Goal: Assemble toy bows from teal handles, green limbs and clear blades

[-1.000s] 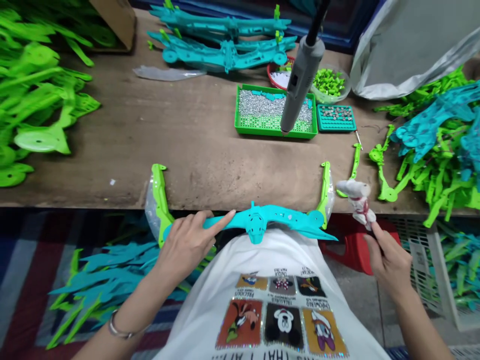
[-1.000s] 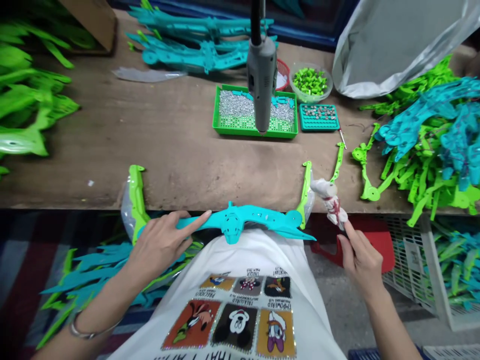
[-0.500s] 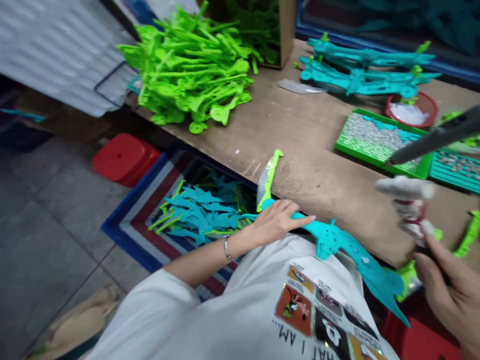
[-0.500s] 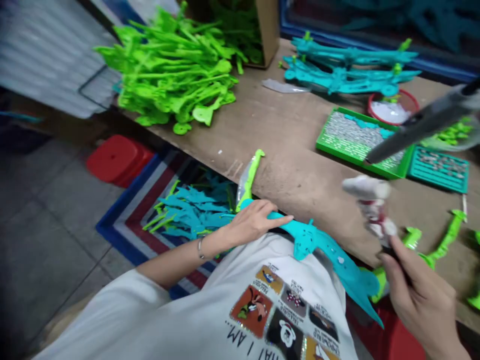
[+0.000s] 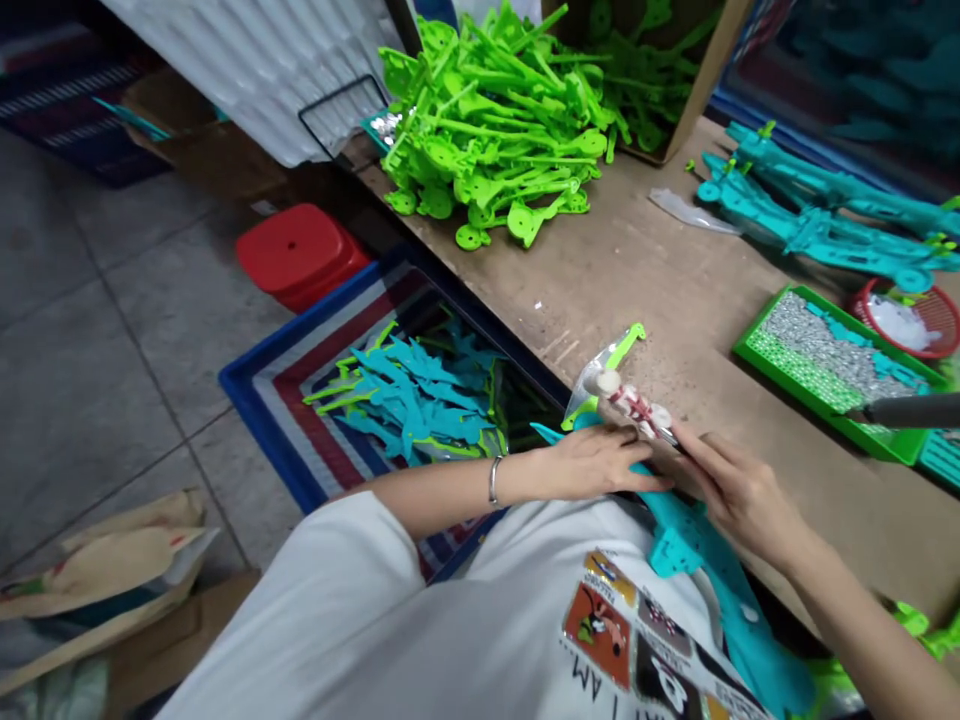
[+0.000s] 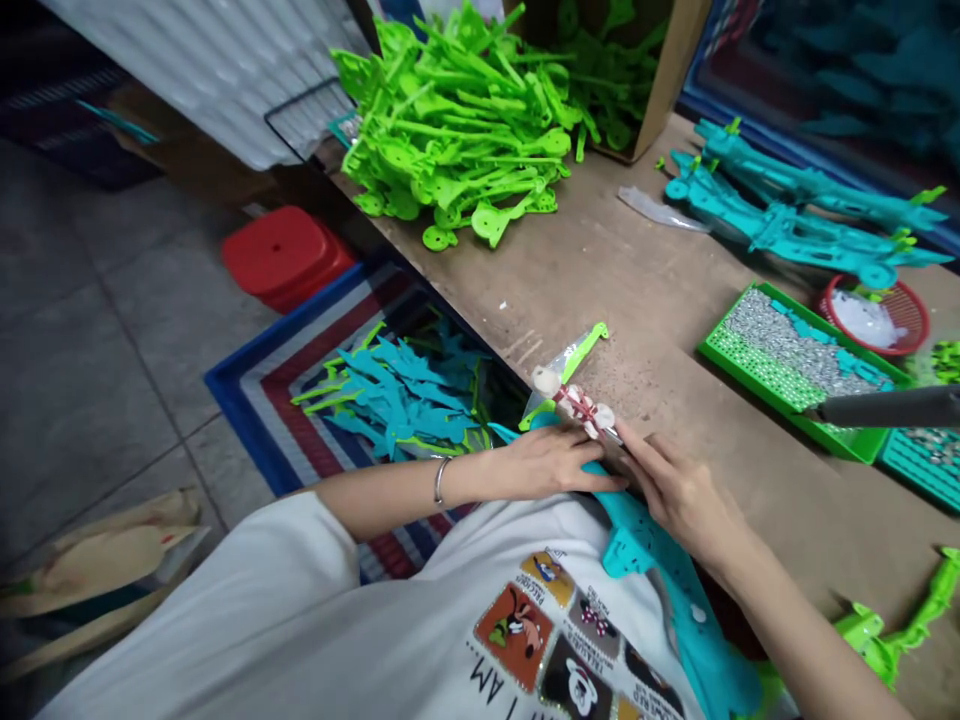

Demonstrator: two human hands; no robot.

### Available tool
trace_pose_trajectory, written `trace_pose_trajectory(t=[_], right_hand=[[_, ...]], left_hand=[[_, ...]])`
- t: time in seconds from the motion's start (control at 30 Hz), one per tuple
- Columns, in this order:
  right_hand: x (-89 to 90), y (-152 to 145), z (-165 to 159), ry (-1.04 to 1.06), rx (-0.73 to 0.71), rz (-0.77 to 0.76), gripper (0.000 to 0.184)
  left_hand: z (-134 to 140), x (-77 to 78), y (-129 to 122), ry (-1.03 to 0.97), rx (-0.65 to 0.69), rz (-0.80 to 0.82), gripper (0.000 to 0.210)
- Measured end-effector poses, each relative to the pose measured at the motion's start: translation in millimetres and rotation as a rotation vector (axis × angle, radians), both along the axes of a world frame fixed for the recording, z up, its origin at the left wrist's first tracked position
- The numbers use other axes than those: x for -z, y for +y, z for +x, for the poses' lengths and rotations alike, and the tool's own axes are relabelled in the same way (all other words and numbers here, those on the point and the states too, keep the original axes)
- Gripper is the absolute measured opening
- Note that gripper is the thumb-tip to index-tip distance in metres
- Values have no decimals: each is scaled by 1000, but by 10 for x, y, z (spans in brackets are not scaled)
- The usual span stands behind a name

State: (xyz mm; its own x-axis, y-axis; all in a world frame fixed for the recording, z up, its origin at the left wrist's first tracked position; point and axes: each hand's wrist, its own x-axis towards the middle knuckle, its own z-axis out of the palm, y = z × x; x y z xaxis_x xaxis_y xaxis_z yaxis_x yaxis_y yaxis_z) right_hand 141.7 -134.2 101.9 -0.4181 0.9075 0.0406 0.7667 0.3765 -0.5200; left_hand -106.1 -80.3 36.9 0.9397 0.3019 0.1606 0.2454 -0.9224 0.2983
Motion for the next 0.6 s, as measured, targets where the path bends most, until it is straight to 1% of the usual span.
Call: trace_pose_trajectory(t=[0.1, 0.23, 0.3, 0.33, 0.4, 0.47, 0.5, 0.57, 0.6], right_hand=[[56, 27, 41, -57, 24, -35, 51], [192, 153, 33, -40, 172, 85, 51], [248, 233, 10, -47, 209, 90, 49], [251, 259, 8, -51, 213, 70, 49], [196, 251, 44, -39, 222, 40, 48], [88, 125, 156, -13, 270, 74, 48], [39, 11, 241, -6, 314, 117, 48], [0, -309, 459, -12, 468, 240, 47], [18, -504, 583, -14, 569, 287, 46]], left_hand=[[-7, -4, 4, 9, 35, 103, 48], [-25, -52, 23, 20, 29, 119, 53], [-38, -83, 30, 32, 31, 115, 54], [-45, -97, 30, 36, 31, 109, 55], [-53, -120, 19, 38, 26, 84, 57], [-54, -141, 4, 40, 17, 45, 59], [-54, -153, 2, 49, 14, 28, 62], [-53, -181, 25, 95, 6, 13, 70], [-53, -198, 55, 124, 2, 22, 74]])
